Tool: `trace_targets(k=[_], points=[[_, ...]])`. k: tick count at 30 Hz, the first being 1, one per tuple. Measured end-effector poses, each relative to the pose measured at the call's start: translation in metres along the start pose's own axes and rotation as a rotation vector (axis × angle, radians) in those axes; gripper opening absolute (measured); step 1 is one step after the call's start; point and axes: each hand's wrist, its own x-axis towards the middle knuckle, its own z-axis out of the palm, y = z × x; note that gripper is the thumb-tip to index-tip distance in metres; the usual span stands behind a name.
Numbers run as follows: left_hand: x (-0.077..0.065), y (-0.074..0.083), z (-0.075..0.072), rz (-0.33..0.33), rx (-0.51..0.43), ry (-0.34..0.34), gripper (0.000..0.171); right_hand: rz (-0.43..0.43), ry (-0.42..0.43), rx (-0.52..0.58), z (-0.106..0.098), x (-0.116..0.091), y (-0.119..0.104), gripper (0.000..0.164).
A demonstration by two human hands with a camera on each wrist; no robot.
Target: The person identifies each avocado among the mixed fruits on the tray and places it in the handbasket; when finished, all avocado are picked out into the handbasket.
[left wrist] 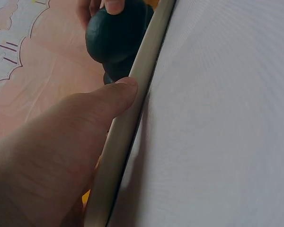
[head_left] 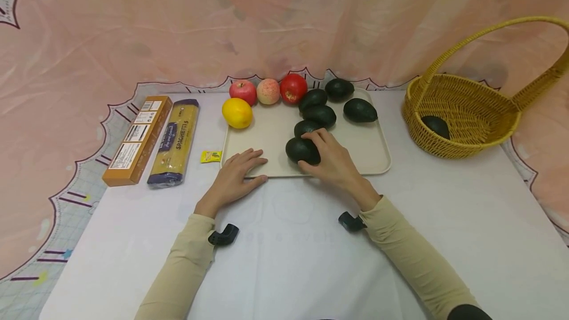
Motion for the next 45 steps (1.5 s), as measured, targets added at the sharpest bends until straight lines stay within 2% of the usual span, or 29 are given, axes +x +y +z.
trace_targets(k=[10, 20, 35, 45], points=[[-0.001, -0.001, 0.001, 0.003, 0.017, 0.003, 0.047, 0.012, 0.127, 0.066, -0.027, -0.003, 0.012, 0.056], [0.001, 0.001, -0.001, 0.005, 0.019, 0.003, 0.047, 0.064, 0.238, 0.11, -0.067, -0.004, 0.032, 0.059], [0.0, 0.0, 0.001, -0.007, 0.02, -0.01, 0.047, 0.192, 0.417, 0.157, -0.116, -0.016, 0.069, 0.058], [0.0, 0.0, 0.002, -0.016, 0.016, -0.012, 0.048, 0.304, 0.464, 0.173, -0.133, -0.024, 0.08, 0.058]])
